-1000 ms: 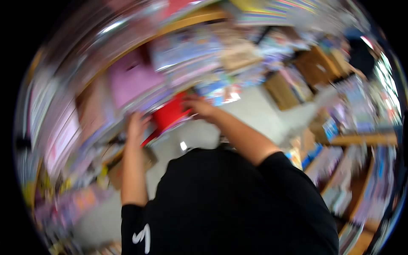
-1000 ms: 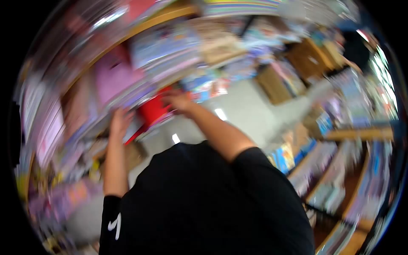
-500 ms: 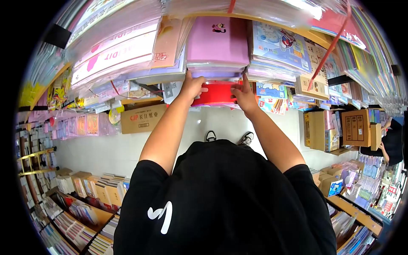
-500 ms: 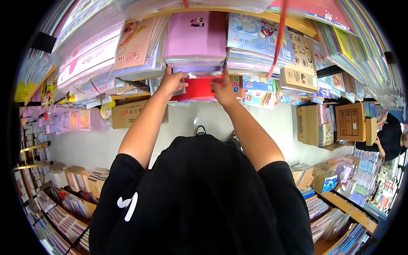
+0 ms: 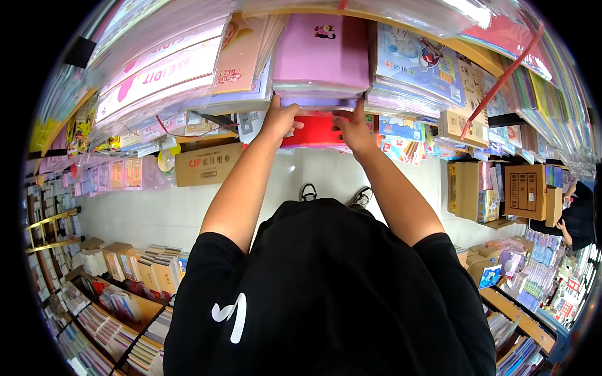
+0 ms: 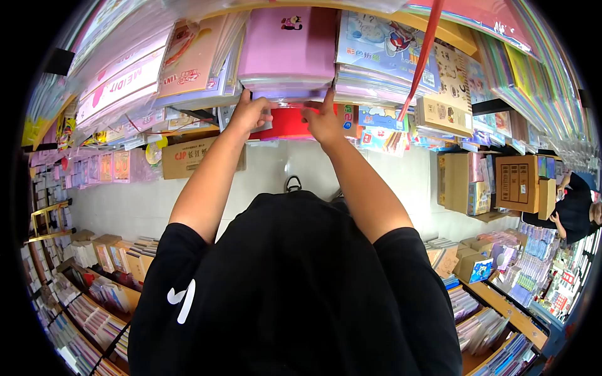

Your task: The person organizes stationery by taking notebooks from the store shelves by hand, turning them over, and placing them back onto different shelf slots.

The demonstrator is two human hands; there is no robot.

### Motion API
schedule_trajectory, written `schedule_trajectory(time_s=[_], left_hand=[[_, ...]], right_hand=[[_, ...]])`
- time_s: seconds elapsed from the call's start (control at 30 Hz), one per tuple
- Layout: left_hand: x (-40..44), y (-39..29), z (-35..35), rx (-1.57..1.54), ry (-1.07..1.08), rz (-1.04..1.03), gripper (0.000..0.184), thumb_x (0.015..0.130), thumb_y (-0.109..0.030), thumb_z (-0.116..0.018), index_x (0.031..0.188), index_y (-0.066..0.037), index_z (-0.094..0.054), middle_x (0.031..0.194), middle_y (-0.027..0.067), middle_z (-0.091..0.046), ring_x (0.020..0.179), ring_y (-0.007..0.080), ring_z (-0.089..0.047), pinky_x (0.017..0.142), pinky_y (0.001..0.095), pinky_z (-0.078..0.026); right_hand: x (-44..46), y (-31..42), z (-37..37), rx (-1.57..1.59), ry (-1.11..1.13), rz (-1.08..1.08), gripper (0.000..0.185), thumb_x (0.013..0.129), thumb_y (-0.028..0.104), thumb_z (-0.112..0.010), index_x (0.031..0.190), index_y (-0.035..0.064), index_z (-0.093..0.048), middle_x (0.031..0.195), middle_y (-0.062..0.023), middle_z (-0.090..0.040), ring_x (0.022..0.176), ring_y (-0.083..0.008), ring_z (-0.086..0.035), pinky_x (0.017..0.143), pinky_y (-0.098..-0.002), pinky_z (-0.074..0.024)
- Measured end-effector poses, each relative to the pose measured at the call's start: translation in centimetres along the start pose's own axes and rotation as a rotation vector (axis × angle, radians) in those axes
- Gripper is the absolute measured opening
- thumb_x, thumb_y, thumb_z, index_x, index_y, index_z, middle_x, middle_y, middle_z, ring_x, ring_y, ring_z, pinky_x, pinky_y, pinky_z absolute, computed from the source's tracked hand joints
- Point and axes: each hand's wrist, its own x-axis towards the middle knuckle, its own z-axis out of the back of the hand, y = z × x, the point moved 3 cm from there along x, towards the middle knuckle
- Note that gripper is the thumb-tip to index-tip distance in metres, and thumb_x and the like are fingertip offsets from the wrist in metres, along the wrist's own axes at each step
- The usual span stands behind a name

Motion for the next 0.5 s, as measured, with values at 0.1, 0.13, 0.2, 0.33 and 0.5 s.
schedule_trajectory(time_s=[0.1,0.13,0.2,0.33,0.5], left_hand=[[0.1,-0.2,-0.3,-0.038,-0.006,0.006,0.050,0.084,-0.015,-0.053,0.131,-0.012,-0.038,0.097,0.0090,-0.070,0.062,0.0138,-0.061,0.054,0.0256,-0.043],[0.1,-0.2,-0.4,-0.054,-0.016,0.010,0.050,0.083,-0.013,-0.053,0.130,-0.015,-0.038,0.098,0.0084,-0.071,0.060,0.0114,-0.059,0.054,0.0238,-0.043],[0.1,-0.2,-0.8,-0.061,-0.031,-0.019,0.050,0.083,-0.012,-0.054,0.130,-0.013,-0.038,0.096,0.0091,-0.070,0.060,0.0115,-0.059,0.054,0.0242,-0.043],[0.4,0.1,-1.0,0.065,-0.104,-0.091,0.049,0.082,-0.009,-0.053,0.127,-0.003,-0.036,0.087,0.0125,-0.069,0.061,0.0165,-0.063,0.054,0.0285,-0.046],[-0.5,1.2,-0.7,0.050,-0.061,-0.148,0.050,0.082,-0.005,-0.054,0.127,0.003,-0.032,0.080,0.0145,-0.066,0.061,0.0191,-0.063,0.057,0.0308,-0.050]], right_hand=[[0.4,-0.5,0.0,0.006,-0.001,0.029,0.094,0.088,0.012,-0.058,0.156,0.0177,0.006,0.124,-0.0158,-0.060,0.088,-0.0189,-0.063,0.073,-0.0332,-0.0505],[0.6,-0.7,0.1,-0.003,-0.013,0.071,0.094,0.088,0.012,-0.058,0.156,0.0184,0.005,0.123,-0.0159,-0.060,0.087,-0.0188,-0.063,0.073,-0.0336,-0.0504],[0.7,-1.0,0.2,0.009,-0.008,0.094,0.095,0.088,0.012,-0.058,0.156,0.0178,0.007,0.120,-0.0150,-0.061,0.087,-0.0191,-0.064,0.073,-0.0336,-0.0503],[0.0,-0.5,1.0,0.047,0.052,0.048,0.097,0.088,0.011,-0.057,0.156,0.0143,0.012,0.108,-0.0126,-0.066,0.087,-0.0198,-0.065,0.076,-0.0331,-0.0516],[-1.7,0.0,2.4,0.138,0.165,-0.061,0.098,0.088,0.010,-0.057,0.155,0.0116,0.015,0.092,-0.0124,-0.066,0.084,-0.0202,-0.065,0.081,-0.0357,-0.0544]])
